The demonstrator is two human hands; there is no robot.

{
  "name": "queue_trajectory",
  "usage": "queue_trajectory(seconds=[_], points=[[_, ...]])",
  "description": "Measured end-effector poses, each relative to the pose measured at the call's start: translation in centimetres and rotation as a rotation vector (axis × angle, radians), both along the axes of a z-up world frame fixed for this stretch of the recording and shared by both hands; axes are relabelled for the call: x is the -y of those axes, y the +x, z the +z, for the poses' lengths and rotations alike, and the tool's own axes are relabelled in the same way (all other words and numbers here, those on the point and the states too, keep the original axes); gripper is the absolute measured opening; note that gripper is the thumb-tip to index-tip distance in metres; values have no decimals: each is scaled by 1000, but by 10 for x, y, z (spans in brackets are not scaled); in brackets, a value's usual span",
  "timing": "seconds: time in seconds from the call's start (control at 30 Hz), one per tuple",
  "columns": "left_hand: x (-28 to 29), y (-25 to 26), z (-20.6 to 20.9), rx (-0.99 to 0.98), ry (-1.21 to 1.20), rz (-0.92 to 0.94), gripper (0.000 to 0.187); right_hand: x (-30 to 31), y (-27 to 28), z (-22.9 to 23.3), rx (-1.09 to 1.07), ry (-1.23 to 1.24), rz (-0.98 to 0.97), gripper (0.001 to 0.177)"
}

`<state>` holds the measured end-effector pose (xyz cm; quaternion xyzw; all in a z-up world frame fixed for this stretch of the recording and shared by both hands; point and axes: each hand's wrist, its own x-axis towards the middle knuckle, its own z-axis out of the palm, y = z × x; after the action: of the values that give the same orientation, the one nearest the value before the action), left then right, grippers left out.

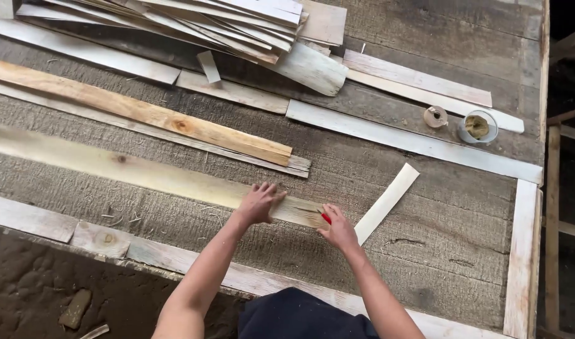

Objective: The person uses a utility knife to score and cut several wooden planks on a workbench. They measure and mark the wood, then snap the pieces apart and stack the cut sections.

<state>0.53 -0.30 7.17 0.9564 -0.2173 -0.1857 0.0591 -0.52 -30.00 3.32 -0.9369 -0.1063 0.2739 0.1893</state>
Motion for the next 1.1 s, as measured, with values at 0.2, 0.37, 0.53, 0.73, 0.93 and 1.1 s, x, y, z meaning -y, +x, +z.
queue_trajectory(seconds=[0.2,0.37,0.53,0.73,0.93,1.1], points=[[-25,61,-4,67,95,-66,85,-41,21,43,25,110,-111,85],[-77,122,-30,151,116,-30,93,-56,44,63,94,215,-258,79],[-106,165,-92,109,120,44,92,-37,38,62,32,198,-358,69],[-104,176,-106,-79,149,144,139,-9,26,40,-55,153,-426,76],[-103,179,-98,32,181,93,110,-13,21,20,-136,147,-466,66],[-97,167,-74,35,208,36,113,-12,17,-16,-54,180,-432,61]])
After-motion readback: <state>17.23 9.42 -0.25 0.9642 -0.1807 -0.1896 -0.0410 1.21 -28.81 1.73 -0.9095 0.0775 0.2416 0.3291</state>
